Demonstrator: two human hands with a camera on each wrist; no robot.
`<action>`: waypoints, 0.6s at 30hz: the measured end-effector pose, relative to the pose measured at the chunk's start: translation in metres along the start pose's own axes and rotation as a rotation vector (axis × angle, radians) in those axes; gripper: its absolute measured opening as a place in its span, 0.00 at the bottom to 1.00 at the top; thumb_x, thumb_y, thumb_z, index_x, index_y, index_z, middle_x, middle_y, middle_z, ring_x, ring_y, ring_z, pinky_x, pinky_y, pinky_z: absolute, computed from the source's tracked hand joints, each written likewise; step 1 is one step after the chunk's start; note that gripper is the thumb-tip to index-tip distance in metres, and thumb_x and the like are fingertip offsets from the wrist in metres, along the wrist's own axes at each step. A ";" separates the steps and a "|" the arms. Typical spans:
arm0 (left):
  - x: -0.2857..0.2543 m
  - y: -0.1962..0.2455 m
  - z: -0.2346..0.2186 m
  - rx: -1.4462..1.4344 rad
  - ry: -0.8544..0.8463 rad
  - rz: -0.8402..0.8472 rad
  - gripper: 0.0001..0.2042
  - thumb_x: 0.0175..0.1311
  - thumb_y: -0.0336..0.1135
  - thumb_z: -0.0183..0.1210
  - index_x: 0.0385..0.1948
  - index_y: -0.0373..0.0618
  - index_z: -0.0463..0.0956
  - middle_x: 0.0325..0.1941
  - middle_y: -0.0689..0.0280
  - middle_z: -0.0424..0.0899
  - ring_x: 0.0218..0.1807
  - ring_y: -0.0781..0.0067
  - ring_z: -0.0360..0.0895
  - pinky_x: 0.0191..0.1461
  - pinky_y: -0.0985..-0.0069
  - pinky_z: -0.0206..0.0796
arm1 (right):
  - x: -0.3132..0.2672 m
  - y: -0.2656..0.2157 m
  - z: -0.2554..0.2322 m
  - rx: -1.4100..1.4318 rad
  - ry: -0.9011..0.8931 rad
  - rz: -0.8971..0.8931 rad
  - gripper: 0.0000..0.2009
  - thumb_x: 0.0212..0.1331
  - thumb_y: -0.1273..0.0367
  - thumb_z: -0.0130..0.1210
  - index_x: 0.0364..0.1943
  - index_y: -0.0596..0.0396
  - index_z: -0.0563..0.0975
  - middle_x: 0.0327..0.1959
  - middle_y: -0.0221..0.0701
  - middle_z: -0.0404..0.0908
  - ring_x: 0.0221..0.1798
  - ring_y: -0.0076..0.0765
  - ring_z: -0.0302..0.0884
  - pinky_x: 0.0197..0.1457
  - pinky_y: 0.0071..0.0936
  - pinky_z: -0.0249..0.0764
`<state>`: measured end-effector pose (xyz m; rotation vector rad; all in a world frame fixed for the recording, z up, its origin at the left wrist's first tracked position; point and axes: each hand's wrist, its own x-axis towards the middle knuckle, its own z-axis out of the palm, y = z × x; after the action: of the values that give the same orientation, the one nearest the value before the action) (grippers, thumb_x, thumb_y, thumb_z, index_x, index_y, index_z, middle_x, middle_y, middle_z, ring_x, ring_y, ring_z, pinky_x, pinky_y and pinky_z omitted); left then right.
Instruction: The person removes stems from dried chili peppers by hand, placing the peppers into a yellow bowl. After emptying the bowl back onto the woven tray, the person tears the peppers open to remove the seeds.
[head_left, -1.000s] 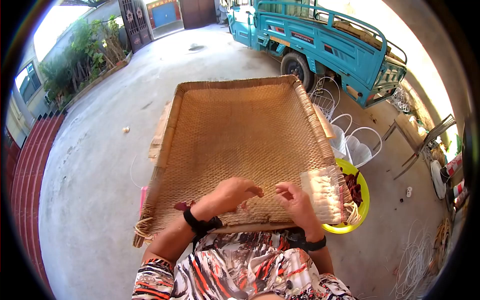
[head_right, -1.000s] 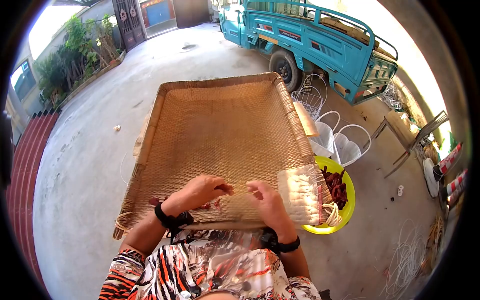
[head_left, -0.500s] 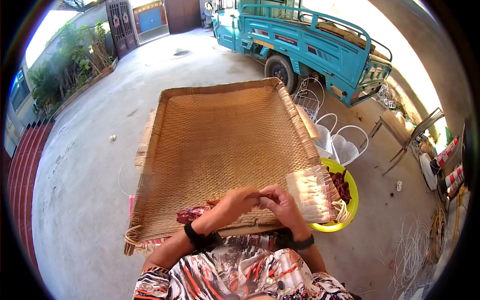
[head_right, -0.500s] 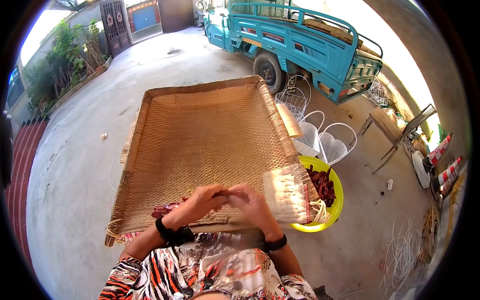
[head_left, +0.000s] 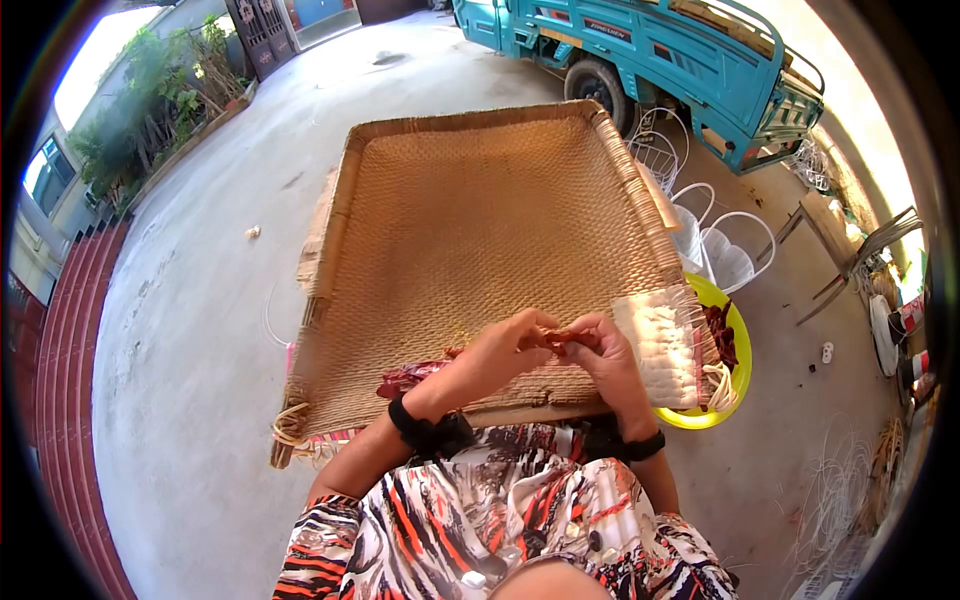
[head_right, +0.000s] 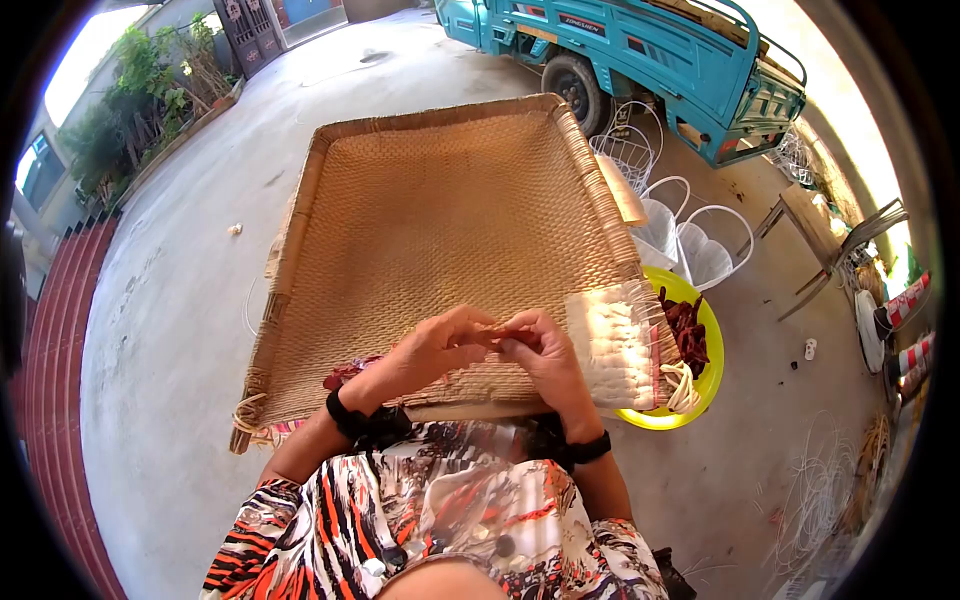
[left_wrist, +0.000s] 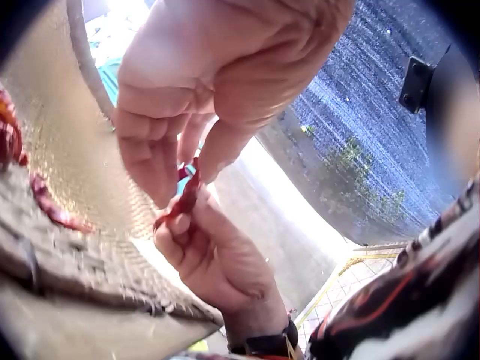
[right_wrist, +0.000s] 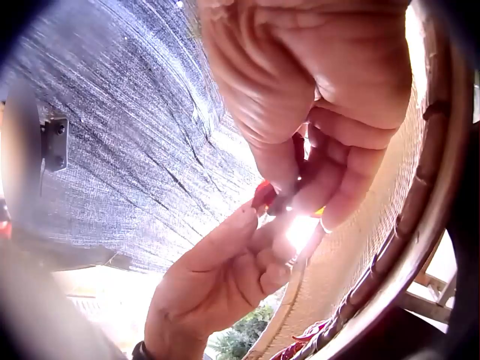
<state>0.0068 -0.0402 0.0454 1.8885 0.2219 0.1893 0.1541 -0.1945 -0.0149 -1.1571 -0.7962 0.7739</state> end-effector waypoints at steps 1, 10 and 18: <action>-0.001 0.005 -0.005 0.075 0.013 -0.005 0.17 0.67 0.28 0.58 0.56 0.40 0.71 0.47 0.58 0.82 0.41 0.76 0.79 0.42 0.78 0.75 | 0.000 -0.004 -0.002 -0.036 0.053 -0.004 0.07 0.66 0.80 0.53 0.45 0.56 0.73 0.41 0.30 0.82 0.42 0.21 0.81 0.47 0.21 0.79; -0.056 -0.012 -0.092 0.743 0.113 -0.232 0.19 0.58 0.34 0.66 0.51 0.40 0.76 0.44 0.57 0.82 0.46 0.61 0.80 0.48 0.67 0.72 | -0.016 -0.051 -0.102 -0.527 0.828 -0.267 0.10 0.68 0.76 0.53 0.51 0.57 0.72 0.43 0.29 0.81 0.40 0.22 0.79 0.47 0.19 0.76; -0.072 -0.043 -0.087 0.857 -0.002 -0.251 0.13 0.53 0.35 0.67 0.39 0.41 0.78 0.38 0.57 0.81 0.47 0.56 0.77 0.50 0.64 0.69 | -0.024 -0.039 -0.127 -1.235 0.972 -0.255 0.22 0.59 0.69 0.58 0.58 0.56 0.70 0.61 0.42 0.70 0.64 0.52 0.65 0.68 0.43 0.65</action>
<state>-0.0865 0.0353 0.0313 2.6773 0.6069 -0.1041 0.2549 -0.2835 -0.0065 -2.1781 -0.5013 -0.6623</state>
